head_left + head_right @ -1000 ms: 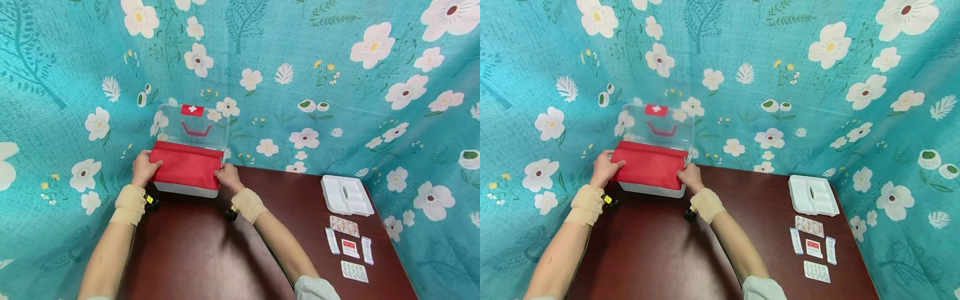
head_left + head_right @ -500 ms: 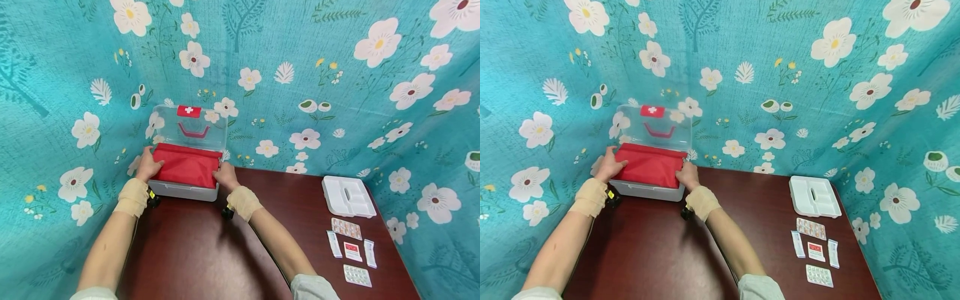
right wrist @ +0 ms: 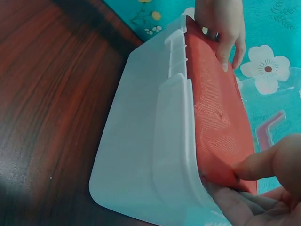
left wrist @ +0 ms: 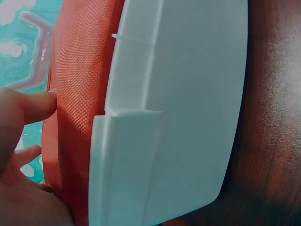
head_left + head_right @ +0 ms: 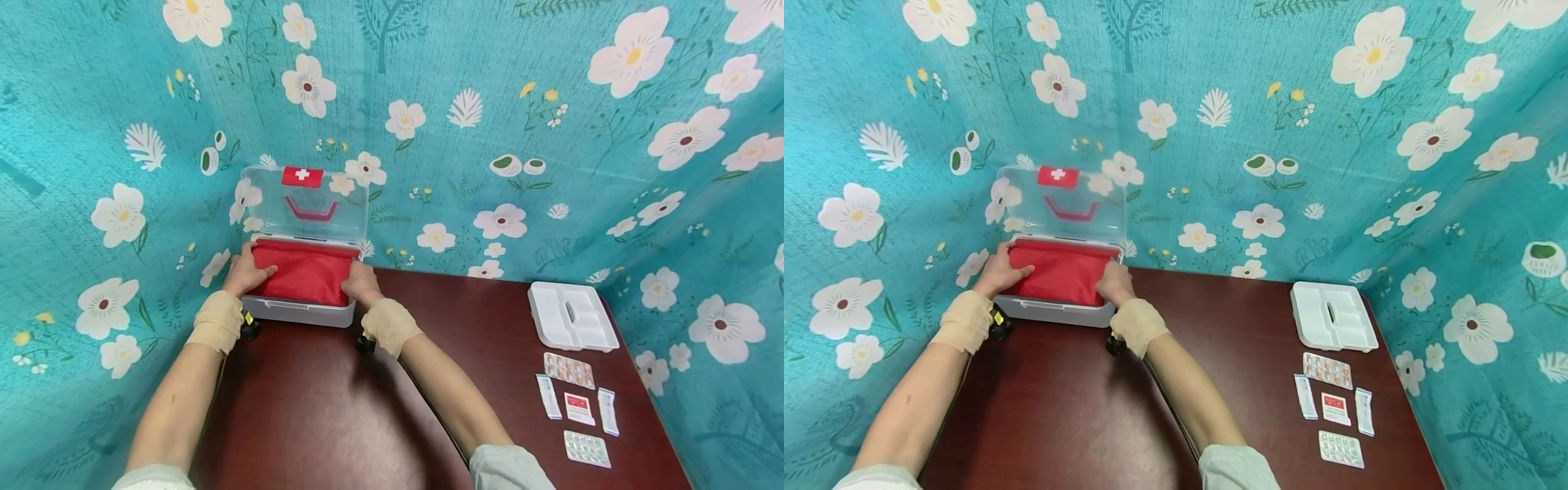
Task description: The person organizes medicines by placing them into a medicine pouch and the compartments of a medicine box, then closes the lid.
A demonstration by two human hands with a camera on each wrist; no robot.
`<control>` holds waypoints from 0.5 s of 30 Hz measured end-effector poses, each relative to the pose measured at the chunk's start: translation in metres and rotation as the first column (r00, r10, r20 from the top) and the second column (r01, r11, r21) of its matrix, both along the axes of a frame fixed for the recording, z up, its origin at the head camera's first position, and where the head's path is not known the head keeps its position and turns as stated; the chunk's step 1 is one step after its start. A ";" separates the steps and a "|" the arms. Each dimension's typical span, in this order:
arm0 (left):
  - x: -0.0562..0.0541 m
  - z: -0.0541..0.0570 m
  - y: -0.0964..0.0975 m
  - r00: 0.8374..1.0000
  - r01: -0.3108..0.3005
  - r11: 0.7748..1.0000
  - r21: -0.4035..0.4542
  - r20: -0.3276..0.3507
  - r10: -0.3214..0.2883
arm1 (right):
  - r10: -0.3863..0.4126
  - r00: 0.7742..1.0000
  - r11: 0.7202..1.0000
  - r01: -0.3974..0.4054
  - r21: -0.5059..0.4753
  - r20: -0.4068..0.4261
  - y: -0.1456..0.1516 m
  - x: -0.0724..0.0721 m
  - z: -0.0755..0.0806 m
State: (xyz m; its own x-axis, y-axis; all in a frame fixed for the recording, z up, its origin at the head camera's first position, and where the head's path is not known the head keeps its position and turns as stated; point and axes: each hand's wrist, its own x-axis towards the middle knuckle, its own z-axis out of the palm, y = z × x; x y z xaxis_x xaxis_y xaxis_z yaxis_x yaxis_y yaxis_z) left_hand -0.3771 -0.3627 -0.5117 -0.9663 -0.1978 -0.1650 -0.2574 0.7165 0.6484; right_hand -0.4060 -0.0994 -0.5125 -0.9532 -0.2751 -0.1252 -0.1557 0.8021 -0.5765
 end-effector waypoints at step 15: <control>-0.003 -0.015 0.008 0.982 0.171 0.957 -0.235 0.115 -0.147 | 0.147 0.988 0.971 -0.134 0.197 -0.055 -0.021 0.010 0.001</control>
